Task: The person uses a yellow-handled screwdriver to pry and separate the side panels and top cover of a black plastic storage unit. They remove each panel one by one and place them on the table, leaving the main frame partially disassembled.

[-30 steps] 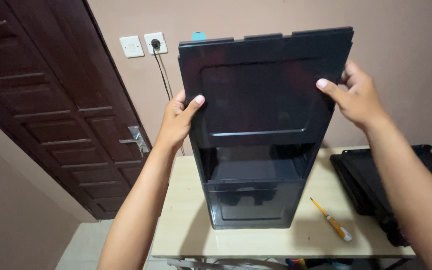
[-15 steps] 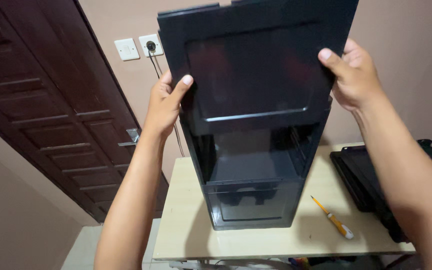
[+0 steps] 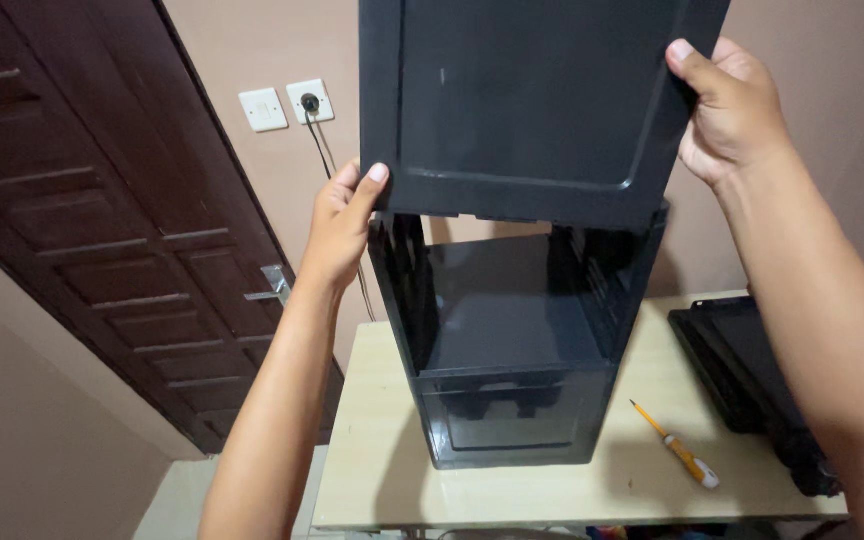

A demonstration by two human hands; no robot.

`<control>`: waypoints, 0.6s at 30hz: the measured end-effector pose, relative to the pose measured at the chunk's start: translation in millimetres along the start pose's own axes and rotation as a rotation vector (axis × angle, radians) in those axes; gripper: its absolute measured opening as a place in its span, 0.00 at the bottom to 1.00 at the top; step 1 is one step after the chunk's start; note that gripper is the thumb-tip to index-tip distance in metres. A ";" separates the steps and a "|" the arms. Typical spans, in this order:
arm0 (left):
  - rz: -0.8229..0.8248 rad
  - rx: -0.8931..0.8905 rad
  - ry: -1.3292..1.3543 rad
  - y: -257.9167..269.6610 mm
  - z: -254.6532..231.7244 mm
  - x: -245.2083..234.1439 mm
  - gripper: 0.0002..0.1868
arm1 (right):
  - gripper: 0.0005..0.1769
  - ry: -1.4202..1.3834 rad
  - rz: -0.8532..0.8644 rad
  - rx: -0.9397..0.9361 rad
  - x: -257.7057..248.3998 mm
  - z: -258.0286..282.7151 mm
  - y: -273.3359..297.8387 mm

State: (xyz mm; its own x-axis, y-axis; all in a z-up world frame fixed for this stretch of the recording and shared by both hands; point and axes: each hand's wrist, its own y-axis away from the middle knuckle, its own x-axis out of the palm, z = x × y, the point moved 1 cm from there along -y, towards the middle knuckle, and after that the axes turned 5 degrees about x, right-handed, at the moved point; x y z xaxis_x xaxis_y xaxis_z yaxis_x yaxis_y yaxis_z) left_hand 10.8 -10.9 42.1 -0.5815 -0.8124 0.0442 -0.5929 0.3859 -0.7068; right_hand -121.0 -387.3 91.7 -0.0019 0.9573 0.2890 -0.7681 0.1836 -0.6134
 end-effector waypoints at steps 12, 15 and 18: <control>-0.191 -0.006 0.222 10.0 -0.3 30.8 0.19 | 0.17 -0.052 0.013 0.118 -12.9 12.2 34.8; -0.232 -0.061 0.280 14.6 -2.3 43.5 0.18 | 0.21 -0.030 0.056 0.119 -24.4 24.2 61.2; -0.171 -0.108 0.319 18.8 -5.4 62.0 0.19 | 0.21 -0.032 0.006 0.107 -43.3 29.9 87.2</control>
State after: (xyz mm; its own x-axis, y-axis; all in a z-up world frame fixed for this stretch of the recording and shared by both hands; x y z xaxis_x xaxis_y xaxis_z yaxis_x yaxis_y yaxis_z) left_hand -39.4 -51.7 35.3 -0.6028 -0.6988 0.3851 -0.7422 0.3140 -0.5921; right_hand -207.1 -419.4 47.7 -0.0263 0.9504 0.3101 -0.8321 0.1511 -0.5337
